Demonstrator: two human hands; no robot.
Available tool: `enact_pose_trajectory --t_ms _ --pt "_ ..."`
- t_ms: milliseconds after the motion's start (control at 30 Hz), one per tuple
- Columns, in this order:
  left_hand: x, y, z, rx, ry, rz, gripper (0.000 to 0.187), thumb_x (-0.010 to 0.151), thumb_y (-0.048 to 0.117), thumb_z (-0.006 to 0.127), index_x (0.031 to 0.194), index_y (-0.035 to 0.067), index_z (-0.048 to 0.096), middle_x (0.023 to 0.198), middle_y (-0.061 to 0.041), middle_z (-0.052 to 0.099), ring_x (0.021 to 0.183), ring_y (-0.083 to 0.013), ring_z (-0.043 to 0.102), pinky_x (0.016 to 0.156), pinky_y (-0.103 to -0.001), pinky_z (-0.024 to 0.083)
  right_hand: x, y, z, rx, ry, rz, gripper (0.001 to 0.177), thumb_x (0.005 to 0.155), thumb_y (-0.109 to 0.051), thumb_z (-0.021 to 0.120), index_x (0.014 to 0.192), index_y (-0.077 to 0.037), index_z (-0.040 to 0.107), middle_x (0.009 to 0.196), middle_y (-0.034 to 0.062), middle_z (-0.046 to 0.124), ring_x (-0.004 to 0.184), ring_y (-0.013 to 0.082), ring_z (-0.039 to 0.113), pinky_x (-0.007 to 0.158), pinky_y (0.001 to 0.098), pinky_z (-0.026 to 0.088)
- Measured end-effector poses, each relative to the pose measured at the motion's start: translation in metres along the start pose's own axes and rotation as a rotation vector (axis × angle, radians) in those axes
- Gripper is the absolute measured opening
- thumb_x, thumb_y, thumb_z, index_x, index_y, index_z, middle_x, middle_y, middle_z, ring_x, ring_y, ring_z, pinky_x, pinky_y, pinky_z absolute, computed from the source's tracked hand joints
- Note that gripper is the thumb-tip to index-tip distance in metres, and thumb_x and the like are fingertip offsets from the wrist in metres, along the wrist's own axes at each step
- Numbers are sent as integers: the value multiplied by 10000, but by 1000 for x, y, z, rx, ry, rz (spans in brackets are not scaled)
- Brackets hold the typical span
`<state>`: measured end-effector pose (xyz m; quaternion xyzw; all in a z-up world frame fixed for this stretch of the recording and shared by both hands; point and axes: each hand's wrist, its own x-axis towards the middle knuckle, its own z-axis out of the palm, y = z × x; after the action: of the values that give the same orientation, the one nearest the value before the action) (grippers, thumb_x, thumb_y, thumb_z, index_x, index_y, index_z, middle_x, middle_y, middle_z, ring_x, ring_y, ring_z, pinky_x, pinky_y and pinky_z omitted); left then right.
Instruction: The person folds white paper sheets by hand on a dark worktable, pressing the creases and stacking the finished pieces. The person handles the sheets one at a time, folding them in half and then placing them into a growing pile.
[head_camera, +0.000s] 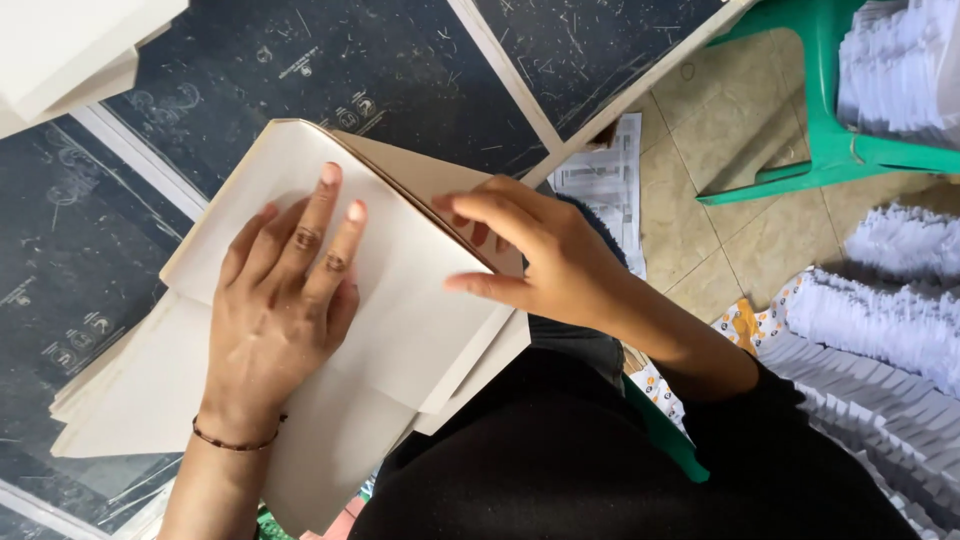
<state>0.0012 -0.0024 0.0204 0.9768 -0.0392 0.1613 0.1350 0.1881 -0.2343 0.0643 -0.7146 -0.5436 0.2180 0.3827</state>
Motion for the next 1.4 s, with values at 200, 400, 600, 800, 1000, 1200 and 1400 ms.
enact_pose_trajectory --t_ms 200,400,600,800,1000,1200,1400 --pt "3 -1 -5 -80 -13 -16 483 1090 42 615 1564 120 661 1631 -130 616 1477 -325 589 1247 -516 469 9 21 6 -248 240 -13 220 1090 -25 778 1262 -22 641 1003 102 695 805 169 711 696 268 593" --pt "3 -3 -4 -45 -9 18 448 1166 348 591 1555 147 688 1652 -130 580 1465 -312 597 1248 -486 450 7 37 15 -178 295 101 353 1068 -10 816 1380 -55 656 1060 57 677 817 155 676 661 257 541" --pt "1 -3 -2 -57 24 15 449 1155 420 585 1515 189 724 1624 -125 599 1443 -307 607 1233 -484 458 15 4 15 -641 343 -105 291 1120 -133 811 1338 16 688 1171 160 627 938 315 603 895 444 569" --pt "-1 -3 -4 -78 26 18 435 1148 403 664 1518 177 695 1641 -129 589 1467 -305 594 1241 -489 454 31 -20 31 -92 128 -72 52 1093 57 443 1138 32 453 1376 296 552 1289 412 596 1065 451 523" --pt "-16 -1 -4 -72 224 -49 517 1135 430 728 1371 -21 640 1473 -226 678 1347 -447 709 1071 -485 549 27 -14 80 -19 102 -118 257 1094 222 462 1043 -19 386 1740 352 205 1698 460 198 1403 514 455" --pt "-40 -5 22 -190 97 157 883 1172 554 682 1726 43 221 1726 -287 439 1601 -477 508 1362 -676 347 21 10 105 -61 43 -212 729 1263 -639 125 1840 -252 -94 1936 123 -83 1869 299 -26 1621 502 51" --pt "-3 8 4 -45 -137 117 662 1196 536 449 1713 123 414 1767 -139 417 1644 -320 392 1355 -581 265 19 25 43 559 277 -55 385 1245 -121 500 1608 -87 374 1670 158 536 1593 282 575 1404 420 526"
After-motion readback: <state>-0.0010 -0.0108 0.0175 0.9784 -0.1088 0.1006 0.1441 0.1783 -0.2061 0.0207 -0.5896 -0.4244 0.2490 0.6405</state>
